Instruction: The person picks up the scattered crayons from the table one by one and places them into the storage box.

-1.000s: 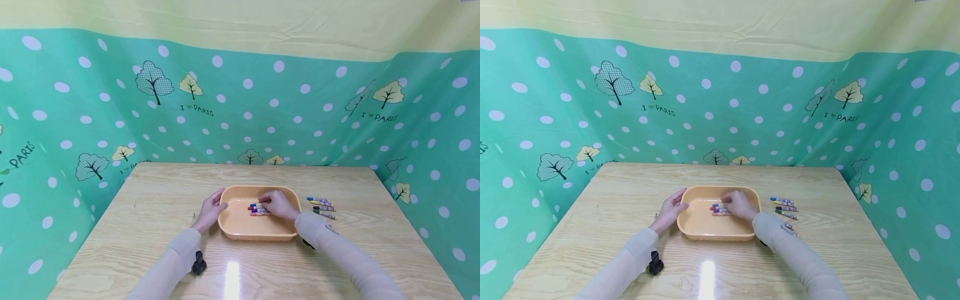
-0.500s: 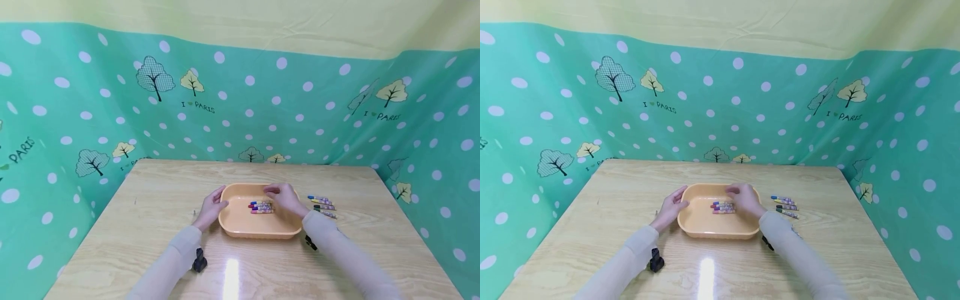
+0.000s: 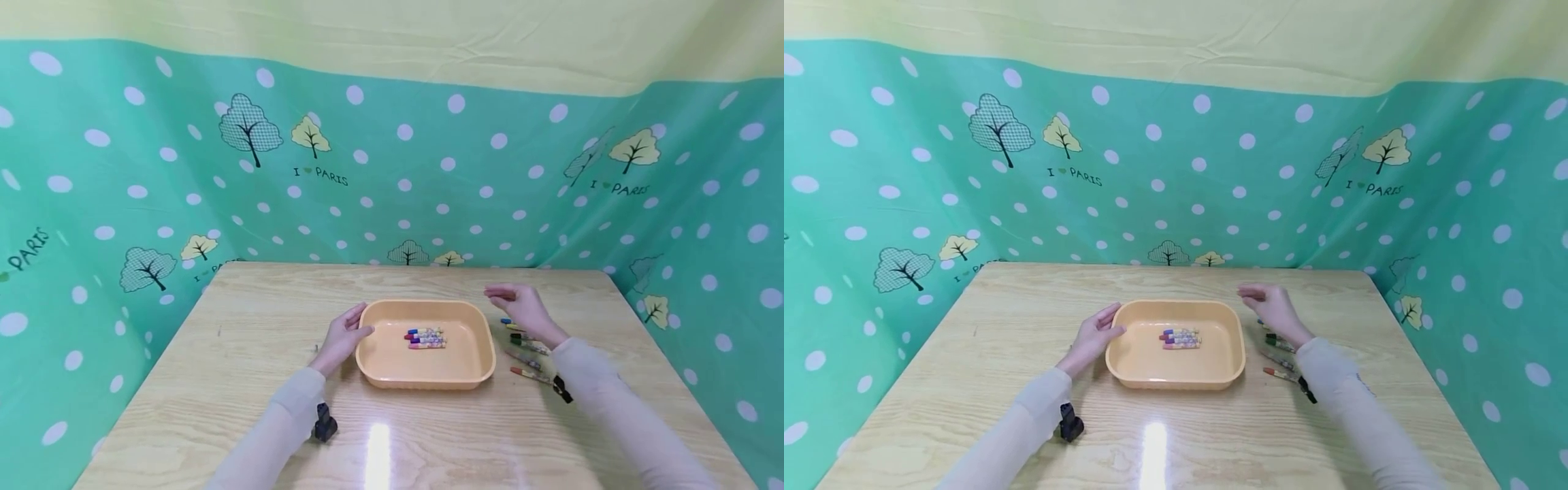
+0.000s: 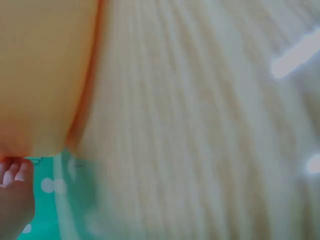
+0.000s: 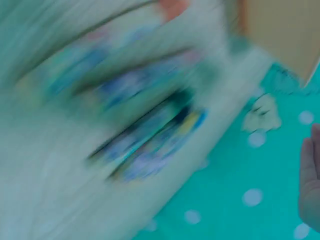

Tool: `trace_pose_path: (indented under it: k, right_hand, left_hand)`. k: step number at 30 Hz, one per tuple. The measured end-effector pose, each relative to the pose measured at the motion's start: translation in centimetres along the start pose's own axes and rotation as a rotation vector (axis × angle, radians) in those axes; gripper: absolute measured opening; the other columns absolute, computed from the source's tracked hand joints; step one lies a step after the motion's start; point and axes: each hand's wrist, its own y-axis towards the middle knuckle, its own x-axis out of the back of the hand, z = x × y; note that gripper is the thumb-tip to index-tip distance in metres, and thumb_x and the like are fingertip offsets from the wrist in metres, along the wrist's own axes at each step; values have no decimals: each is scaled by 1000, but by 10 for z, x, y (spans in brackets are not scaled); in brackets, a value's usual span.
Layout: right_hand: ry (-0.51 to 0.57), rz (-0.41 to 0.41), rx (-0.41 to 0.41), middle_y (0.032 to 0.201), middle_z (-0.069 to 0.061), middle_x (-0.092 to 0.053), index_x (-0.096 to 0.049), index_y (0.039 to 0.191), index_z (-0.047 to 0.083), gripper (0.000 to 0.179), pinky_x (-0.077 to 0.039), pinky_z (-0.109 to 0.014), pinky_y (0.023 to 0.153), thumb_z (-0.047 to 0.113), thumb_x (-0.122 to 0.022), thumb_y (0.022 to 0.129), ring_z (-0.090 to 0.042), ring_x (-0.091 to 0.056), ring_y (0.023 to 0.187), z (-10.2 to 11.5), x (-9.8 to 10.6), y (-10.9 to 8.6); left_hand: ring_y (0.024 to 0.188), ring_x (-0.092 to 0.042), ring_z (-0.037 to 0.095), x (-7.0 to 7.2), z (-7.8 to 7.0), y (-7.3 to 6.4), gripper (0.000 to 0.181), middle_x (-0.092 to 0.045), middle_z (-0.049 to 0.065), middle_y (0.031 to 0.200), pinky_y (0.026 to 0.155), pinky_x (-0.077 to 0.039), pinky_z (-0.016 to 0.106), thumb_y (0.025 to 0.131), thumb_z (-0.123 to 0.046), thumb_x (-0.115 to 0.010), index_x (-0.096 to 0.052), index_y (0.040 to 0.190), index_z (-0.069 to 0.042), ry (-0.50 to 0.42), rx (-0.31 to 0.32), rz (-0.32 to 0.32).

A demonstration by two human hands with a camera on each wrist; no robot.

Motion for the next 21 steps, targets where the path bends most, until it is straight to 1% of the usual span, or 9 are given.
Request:
trace_pose_path:
  k: [3, 6, 9, 12, 14, 19, 21]
  right_hand:
    - [-23, 10, -10, 118, -20, -61, -56, 122, -1, 32, -56, -33, 85, 5, -54, 90, -32, -60, 106, -17, 14, -3]
    - [-43, 22, -24, 119, -22, -59, -54, 123, -4, 33, -56, -34, 85, 4, -53, 90, -34, -59, 107, -33, 22, -6]
    - [-39, 25, -35, 118, -24, -59, -55, 121, -7, 33, -55, -34, 85, 2, -54, 90, -36, -58, 107, -45, 24, -6]
    - [-44, 37, -46, 118, -25, -59, -54, 121, -8, 34, -56, -33, 85, 3, -55, 89, -36, -58, 107, -55, 23, -5]
    - [-48, 45, -76, 119, -24, -58, -53, 122, -7, 36, -55, -33, 86, 4, -56, 88, -36, -58, 108, -62, 22, -4]
    - [-76, 51, -147, 119, -22, -59, -54, 123, -3, 39, -53, -37, 89, 7, -60, 86, -34, -58, 108, -75, 22, -4]
    - [-87, 59, -142, 118, -22, -60, -54, 122, -4, 39, -54, -37, 89, 7, -61, 86, -34, -58, 107, -81, 22, -5]
  left_hand:
    - [127, -43, 29, 1, -4, -1, 62, -41, 17, 140, 101, -43, 32, 82, -3, -63, -37, 138, -4, 17, 7, 8]
    - [128, -41, 31, 2, -5, -4, 65, -39, 17, 142, 101, -42, 33, 81, -3, -63, -35, 140, -5, 35, 14, 26]
    - [129, -39, 32, 4, -2, -6, 66, -37, 19, 143, 103, -41, 35, 81, 0, -61, -34, 141, -6, 35, -4, 33]
    - [129, -39, 33, 5, 3, -8, 65, -37, 19, 143, 103, -41, 35, 81, 3, -59, -34, 140, -7, 33, -29, 23]
    - [129, -39, 32, 5, 5, -8, 64, -37, 18, 143, 102, -41, 35, 82, 4, -58, -35, 140, -8, 24, -35, 15]
    - [129, -39, 31, 1, 6, -9, 63, -36, 18, 144, 101, -43, 33, 83, 4, -57, -34, 141, -7, -3, -48, 31]
    - [129, -39, 32, 0, 6, -9, 63, -35, 18, 144, 100, -43, 33, 83, 4, -56, -33, 141, -6, -11, -55, 34]
